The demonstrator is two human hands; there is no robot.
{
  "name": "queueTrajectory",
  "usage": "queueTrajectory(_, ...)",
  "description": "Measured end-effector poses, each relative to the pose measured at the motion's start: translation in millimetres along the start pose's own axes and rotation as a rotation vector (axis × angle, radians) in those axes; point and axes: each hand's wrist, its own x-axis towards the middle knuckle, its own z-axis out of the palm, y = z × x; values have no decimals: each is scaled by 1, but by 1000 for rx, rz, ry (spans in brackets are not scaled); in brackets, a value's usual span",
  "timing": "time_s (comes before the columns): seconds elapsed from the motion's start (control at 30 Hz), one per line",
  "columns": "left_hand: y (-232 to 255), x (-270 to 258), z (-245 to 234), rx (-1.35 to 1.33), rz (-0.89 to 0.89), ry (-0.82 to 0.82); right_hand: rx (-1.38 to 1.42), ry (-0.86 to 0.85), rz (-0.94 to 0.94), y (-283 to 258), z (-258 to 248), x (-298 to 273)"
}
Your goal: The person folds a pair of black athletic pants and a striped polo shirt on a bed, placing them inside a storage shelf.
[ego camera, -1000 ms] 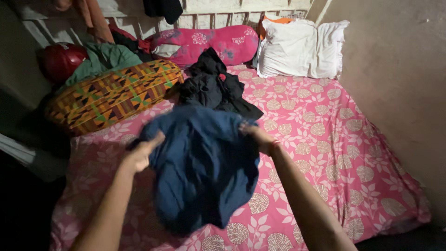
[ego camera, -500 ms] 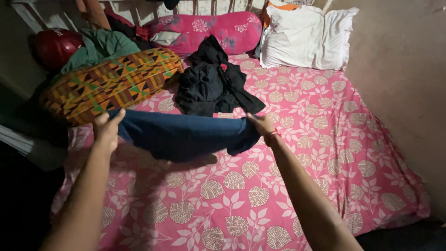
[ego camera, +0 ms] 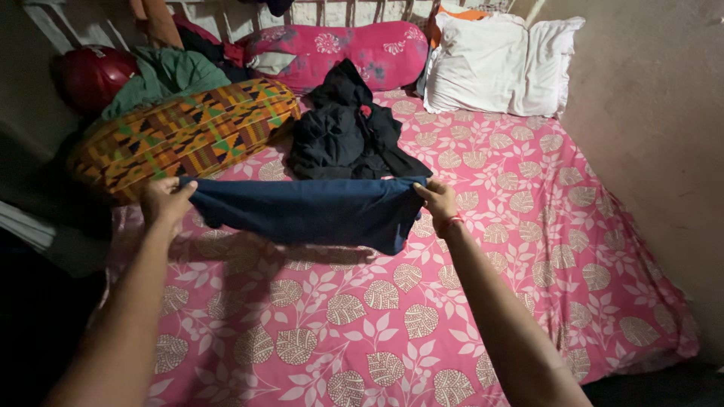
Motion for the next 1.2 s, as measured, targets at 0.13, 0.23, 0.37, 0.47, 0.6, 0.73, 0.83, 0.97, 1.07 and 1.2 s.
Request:
queueTrajectory(0.13,-17,-1,19,9,22,8,-97,70,-108,18,-2,3)
queueTrajectory(0.23,-23,3,21,62,40,29,-89,92,-148,32,-5,12)
queueTrajectory(0.37,-42,22,32,-71,-134,-39,-140,117,-78,43,-8,22)
queueTrajectory(0.47,-67,54,43,-160,-87,-64,-58,132,104,38,-2,31)
queueTrajectory(0.6,-71,93,53,-284,-74,-75,-60,75,40,24,9,56)
queueTrajectory(0.73,-50,98,57,-477,-14,9,94,16,-111,4,14,62)
queueTrajectory(0.83,-56,72,54,-543,102,41,164,76,-90,14,13,54)
queueTrajectory(0.97,-111,28,53,-448,-15,1,33,125,96,71,-11,29)
queueTrajectory(1.07,-180,-18,54,-320,-280,-100,-48,27,327,122,-27,-5)
queueTrajectory(1.2,-244,-87,59,-265,-572,-118,-507,-30,522,185,-34,-54)
